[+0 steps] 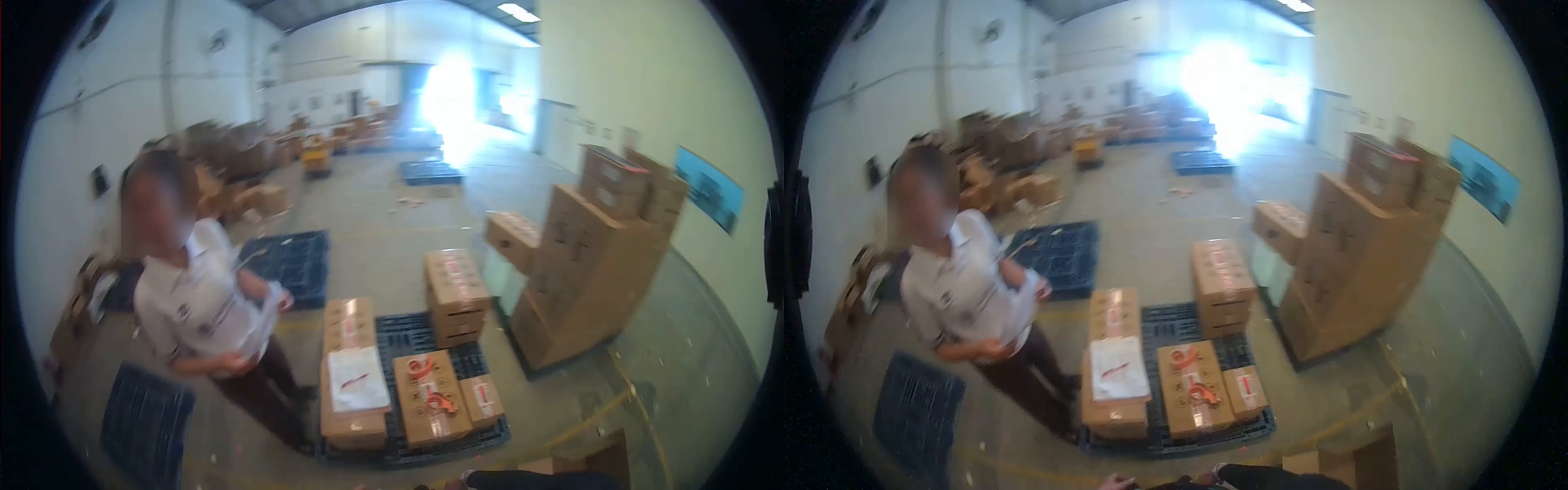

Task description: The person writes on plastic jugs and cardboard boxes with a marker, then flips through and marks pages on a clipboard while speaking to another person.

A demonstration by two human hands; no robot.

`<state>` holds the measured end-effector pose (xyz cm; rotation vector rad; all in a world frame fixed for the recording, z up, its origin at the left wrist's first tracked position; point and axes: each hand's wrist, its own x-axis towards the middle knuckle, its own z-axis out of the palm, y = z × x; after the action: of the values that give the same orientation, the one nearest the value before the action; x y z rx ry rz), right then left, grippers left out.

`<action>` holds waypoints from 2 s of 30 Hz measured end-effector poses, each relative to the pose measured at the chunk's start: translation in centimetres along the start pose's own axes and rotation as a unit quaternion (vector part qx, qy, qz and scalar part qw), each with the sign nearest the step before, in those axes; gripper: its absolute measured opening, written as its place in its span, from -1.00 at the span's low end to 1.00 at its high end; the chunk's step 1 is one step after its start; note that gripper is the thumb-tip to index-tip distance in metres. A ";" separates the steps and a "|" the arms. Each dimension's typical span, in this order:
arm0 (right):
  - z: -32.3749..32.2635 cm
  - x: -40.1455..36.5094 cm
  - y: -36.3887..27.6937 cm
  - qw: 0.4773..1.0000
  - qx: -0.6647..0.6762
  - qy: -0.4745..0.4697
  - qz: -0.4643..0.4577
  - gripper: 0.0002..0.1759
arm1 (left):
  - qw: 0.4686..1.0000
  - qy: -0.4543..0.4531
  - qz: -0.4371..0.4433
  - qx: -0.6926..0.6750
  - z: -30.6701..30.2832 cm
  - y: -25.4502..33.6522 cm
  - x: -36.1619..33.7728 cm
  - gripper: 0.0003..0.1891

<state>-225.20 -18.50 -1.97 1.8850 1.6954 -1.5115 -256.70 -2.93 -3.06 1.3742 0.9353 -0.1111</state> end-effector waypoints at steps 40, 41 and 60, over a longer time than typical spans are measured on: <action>-5.7 -2.5 -6.6 0.991 0.068 0.059 0.103 -0.38 | 0.755 -0.464 0.462 0.049 1.2 39.0 -14.4 -0.77; -5.5 -1.8 -6.8 0.991 0.065 0.060 0.101 -0.39 | 0.768 -0.488 0.414 0.023 0.9 38.3 -13.4 -0.75; -0.6 5.6 -9.9 0.985 0.125 0.025 0.119 -0.42 | 0.818 -0.420 0.378 0.105 -3.1 35.7 -10.9 -0.74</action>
<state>-234.05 -11.30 -1.32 2.1757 1.2887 -1.6540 -244.91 3.87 31.82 1.5865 -0.4008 -0.1950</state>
